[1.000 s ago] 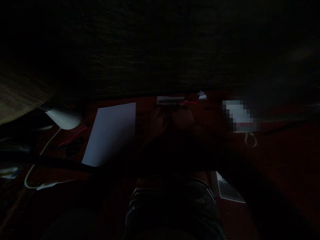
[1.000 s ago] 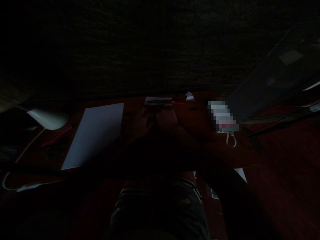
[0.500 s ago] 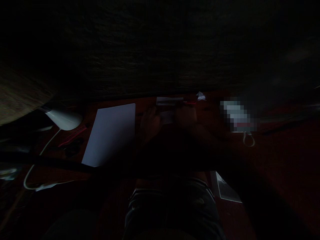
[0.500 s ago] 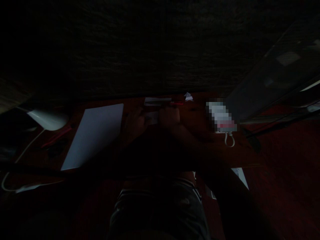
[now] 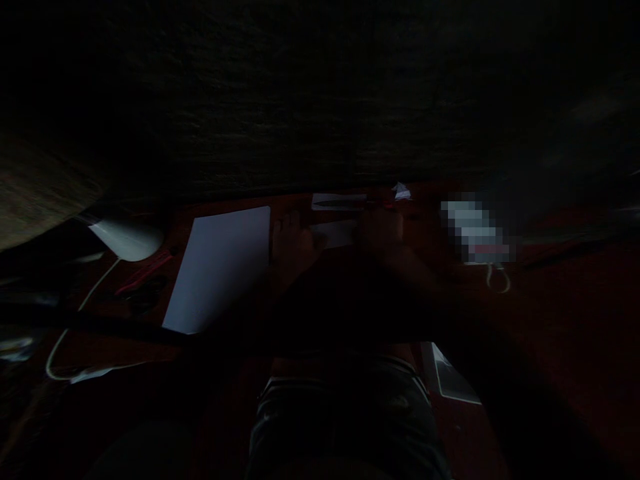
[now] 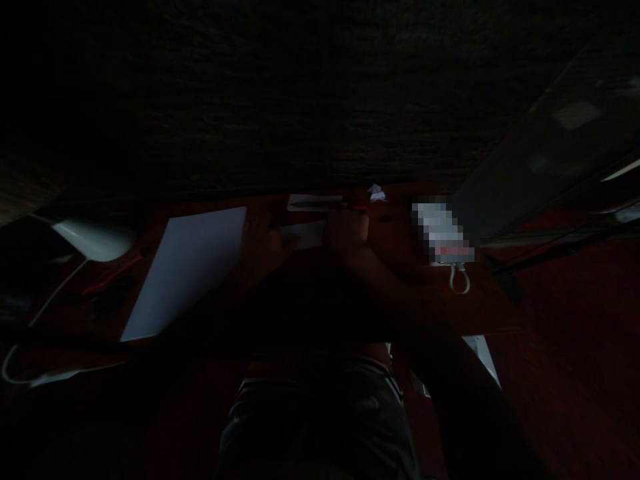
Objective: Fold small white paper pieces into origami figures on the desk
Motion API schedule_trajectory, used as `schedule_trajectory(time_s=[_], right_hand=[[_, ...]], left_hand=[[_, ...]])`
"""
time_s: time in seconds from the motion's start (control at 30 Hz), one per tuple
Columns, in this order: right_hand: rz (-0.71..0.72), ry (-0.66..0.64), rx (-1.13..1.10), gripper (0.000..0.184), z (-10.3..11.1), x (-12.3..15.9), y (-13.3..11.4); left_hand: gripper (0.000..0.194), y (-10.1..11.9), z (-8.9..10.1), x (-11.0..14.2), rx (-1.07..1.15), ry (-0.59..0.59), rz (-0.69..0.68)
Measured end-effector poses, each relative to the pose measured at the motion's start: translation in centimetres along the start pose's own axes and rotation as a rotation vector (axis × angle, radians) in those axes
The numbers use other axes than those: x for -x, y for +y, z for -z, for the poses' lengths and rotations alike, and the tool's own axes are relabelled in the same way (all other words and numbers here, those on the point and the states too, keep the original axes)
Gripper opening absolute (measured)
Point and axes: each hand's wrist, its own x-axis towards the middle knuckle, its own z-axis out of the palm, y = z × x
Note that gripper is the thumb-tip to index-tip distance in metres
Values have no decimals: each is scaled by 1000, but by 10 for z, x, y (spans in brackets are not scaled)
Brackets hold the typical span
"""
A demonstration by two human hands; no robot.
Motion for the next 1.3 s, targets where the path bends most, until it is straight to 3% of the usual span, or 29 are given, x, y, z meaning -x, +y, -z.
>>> schedule_trajectory(time_s=[0.23, 0.43, 0.53, 0.7, 1.3], right_hand=[[63, 43, 10, 34, -10, -4, 1], [125, 114, -22, 34, -18, -6, 3], [257, 90, -61, 38, -18, -4, 1], [415, 34, -115, 41, -20, -2, -6], [449, 47, -197, 42, -24, -3, -9]], left_hand=[[49, 0, -1, 0, 50, 30, -54], [42, 5, -8, -5, 178, 45, -271], [41, 4, -13, -5, 225, 38, -326], [37, 1, -17, -7, 282, 5, -304], [32, 9, -18, -9, 223, 32, -200]])
